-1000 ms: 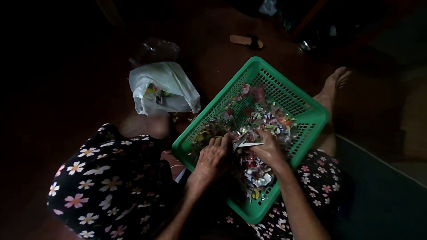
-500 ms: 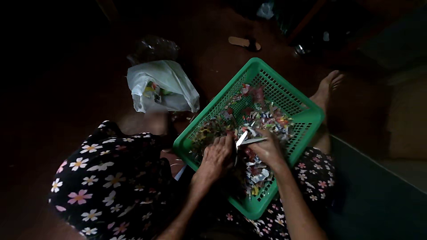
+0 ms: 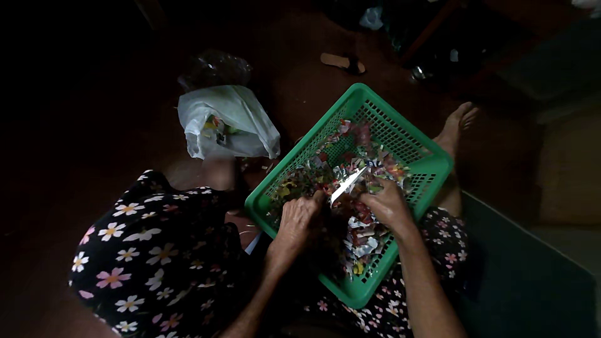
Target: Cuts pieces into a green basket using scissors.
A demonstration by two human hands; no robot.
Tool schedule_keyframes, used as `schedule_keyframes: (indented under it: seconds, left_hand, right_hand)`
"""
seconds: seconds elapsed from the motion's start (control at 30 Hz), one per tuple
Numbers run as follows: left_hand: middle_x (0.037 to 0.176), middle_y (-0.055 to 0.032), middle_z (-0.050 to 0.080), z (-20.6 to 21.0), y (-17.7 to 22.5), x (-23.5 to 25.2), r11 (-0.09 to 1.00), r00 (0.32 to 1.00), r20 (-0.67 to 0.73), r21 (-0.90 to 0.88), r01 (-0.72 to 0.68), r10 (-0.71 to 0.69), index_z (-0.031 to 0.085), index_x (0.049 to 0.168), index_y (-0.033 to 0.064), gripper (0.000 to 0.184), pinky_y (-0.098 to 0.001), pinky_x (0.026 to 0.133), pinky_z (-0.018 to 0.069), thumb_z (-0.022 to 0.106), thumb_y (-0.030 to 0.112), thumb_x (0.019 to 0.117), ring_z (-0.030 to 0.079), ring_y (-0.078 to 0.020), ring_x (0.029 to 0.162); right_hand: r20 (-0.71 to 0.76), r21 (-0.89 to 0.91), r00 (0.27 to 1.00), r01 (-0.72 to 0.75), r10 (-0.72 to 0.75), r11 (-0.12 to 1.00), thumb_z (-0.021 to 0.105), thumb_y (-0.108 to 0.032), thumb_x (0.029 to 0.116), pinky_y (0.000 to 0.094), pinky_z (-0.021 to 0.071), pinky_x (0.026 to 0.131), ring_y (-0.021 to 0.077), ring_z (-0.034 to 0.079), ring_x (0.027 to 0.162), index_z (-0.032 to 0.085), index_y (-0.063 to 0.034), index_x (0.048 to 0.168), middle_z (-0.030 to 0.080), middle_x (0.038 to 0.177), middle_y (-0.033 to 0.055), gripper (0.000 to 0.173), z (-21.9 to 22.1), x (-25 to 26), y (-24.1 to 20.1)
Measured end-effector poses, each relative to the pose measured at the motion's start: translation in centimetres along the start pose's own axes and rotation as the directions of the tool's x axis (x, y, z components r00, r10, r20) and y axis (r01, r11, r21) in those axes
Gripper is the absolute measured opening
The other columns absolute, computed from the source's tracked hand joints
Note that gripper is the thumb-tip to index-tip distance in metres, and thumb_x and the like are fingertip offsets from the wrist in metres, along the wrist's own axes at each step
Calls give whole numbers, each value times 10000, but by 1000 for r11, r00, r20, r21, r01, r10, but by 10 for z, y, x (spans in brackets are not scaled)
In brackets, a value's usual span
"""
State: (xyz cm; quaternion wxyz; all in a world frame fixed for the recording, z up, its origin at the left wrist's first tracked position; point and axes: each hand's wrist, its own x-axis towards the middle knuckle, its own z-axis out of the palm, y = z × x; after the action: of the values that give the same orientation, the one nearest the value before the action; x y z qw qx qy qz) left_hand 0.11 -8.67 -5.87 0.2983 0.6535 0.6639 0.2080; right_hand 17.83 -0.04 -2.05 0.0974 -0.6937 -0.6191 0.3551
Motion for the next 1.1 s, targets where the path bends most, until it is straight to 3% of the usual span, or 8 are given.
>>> schedule_keyframes:
  seconds: [0.2, 0.37, 0.47, 0.63, 0.77, 0.9, 1.0, 1.1]
  left_hand:
    - [1348, -260, 601, 3, 5, -3, 997, 976, 217, -71, -21, 36, 432, 1506, -20, 656, -601, 955, 501, 681, 218, 948, 606, -439, 1217]
    - [920, -237, 714, 9, 6, 2, 1000, 1000, 24, 11, 6, -6, 662, 1196, -17, 269, -591, 751, 539, 600, 131, 981, 710, -443, 870]
    - [801, -209, 697, 5, 2, 1, 1000, 1000, -16, 11, 5, -4, 691, 1090, 4, 196, -583, 694, 533, 631, 126, 949, 706, -428, 788]
    - [1116, -252, 687, -21, 11, 0, 970, 931, 306, 198, 143, -200, 569, 1344, 8, 344, -588, 884, 508, 520, 190, 1056, 671, -442, 1061]
    - [1354, -246, 590, -23, 5, -5, 965, 941, 250, 189, 184, -228, 406, 1522, 20, 597, -591, 962, 479, 610, 226, 1001, 576, -426, 1253]
    - [1351, -196, 606, -26, -1, -4, 978, 950, 247, 128, 164, -192, 472, 1474, 49, 533, -575, 949, 490, 579, 278, 1005, 587, -385, 1250]
    - [1055, -209, 714, -21, -5, -8, 995, 996, 5, 57, 87, -88, 620, 1307, 13, 424, -596, 785, 547, 667, 251, 960, 703, -410, 959]
    - [876, -164, 730, -15, -6, -8, 999, 959, -284, 38, -2, 13, 681, 1266, 38, 412, -569, 611, 547, 737, 178, 883, 710, -371, 726]
  right_hand:
    - [44, 138, 992, 114, -121, 984, 799, -27, 847, 419, 548, 911, 207, 672, 977, 666, 27, 1234, 702, 1071, 176, 413, 11, -3, 11]
    - [101, 141, 995, -27, 13, 990, 797, -35, 831, 411, 550, 830, 198, 659, 885, 674, 34, 1105, 682, 963, 145, 309, 17, -4, 0]
    - [-60, 5, 997, 39, -39, 999, 812, -93, 851, 569, 514, 879, 341, 662, 972, 703, 17, 1152, 697, 1028, 224, 339, 7, -1, 3]
    - [200, -296, 964, 231, -176, 927, 845, -274, 846, 620, 471, 983, 387, 592, 1189, 567, -43, 1363, 597, 1321, 215, 631, -43, 5, 6]
    - [106, -456, 993, 94, -50, 885, 892, -455, 768, 697, 399, 1036, 486, 502, 1313, 362, -59, 1568, 367, 1583, 250, 1038, -63, 17, 14]
    - [206, -605, 972, 38, 111, 795, 694, -716, 831, 688, 168, 1196, 503, 366, 1443, 276, 72, 1567, 372, 1557, 336, 1156, -26, 8, 19]
    - [305, -610, 948, 119, 93, 783, 810, -371, 853, 688, 285, 1132, 520, 316, 1455, 326, 67, 1553, 254, 1621, 317, 957, 20, -26, 7]
    - [226, -533, 960, 262, -163, 805, 644, 47, 884, 668, 421, 1036, 516, 436, 1378, 463, -7, 1505, 405, 1545, 288, 649, 57, -45, 16]
